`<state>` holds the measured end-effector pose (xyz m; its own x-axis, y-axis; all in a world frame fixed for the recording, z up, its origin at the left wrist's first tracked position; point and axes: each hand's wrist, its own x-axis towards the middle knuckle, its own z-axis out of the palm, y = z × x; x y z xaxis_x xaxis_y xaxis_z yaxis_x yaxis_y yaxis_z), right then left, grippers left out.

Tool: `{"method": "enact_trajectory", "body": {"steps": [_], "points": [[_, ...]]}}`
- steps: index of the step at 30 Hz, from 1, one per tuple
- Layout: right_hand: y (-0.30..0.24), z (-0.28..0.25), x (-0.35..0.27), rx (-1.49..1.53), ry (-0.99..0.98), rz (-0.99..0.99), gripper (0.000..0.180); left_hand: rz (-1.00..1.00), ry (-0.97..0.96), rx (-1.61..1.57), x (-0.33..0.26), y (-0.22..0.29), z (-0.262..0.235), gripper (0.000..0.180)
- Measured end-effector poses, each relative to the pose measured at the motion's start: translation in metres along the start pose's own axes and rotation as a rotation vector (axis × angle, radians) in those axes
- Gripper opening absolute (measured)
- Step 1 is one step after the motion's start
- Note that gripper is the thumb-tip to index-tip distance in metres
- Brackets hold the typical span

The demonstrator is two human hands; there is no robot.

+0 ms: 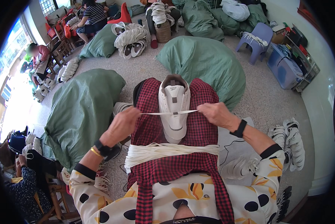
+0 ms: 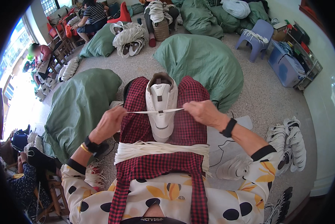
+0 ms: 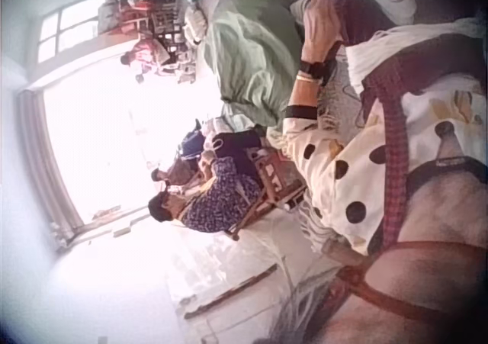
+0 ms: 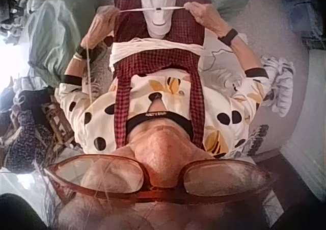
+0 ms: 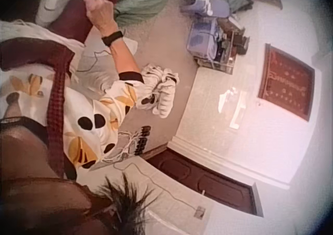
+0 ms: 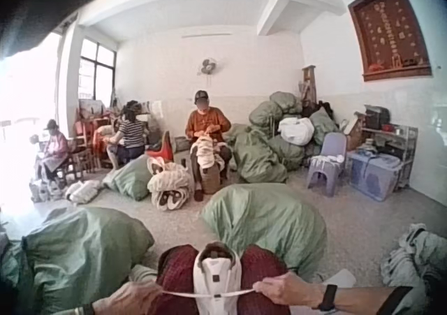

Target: The recorder is threading and lacing white athletic shoes.

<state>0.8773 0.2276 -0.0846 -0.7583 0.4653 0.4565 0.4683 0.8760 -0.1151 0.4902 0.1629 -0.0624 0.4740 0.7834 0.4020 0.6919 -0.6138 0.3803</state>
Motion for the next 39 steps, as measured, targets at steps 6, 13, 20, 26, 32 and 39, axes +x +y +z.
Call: {"method": "enact_trajectory", "body": {"steps": [6,13,20,26,32,39], "points": [[0.023,-0.052,-0.067,-0.149,0.072,0.276,0.009,-0.341,0.107,0.179,-0.084,-0.05,-0.046,0.013],[0.03,-0.083,-0.118,-0.191,0.065,0.515,0.008,-0.487,-0.017,0.328,-0.112,-0.093,-0.06,0.012],[0.02,-0.094,-0.126,-0.241,0.037,0.629,0.009,-0.171,0.27,-0.282,-0.012,0.016,0.016,0.028],[0.015,-0.097,-0.13,-0.202,0.047,0.63,0.01,-0.043,0.123,-0.346,0.033,0.016,0.057,0.024],[0.018,-0.094,-0.137,-0.199,0.064,0.632,0.008,0.296,0.134,0.266,-0.003,-0.015,0.022,0.016],[0.025,-0.084,-0.136,-0.144,0.046,0.643,0.006,0.163,0.059,0.641,-0.067,-0.066,-0.011,0.021]]}}
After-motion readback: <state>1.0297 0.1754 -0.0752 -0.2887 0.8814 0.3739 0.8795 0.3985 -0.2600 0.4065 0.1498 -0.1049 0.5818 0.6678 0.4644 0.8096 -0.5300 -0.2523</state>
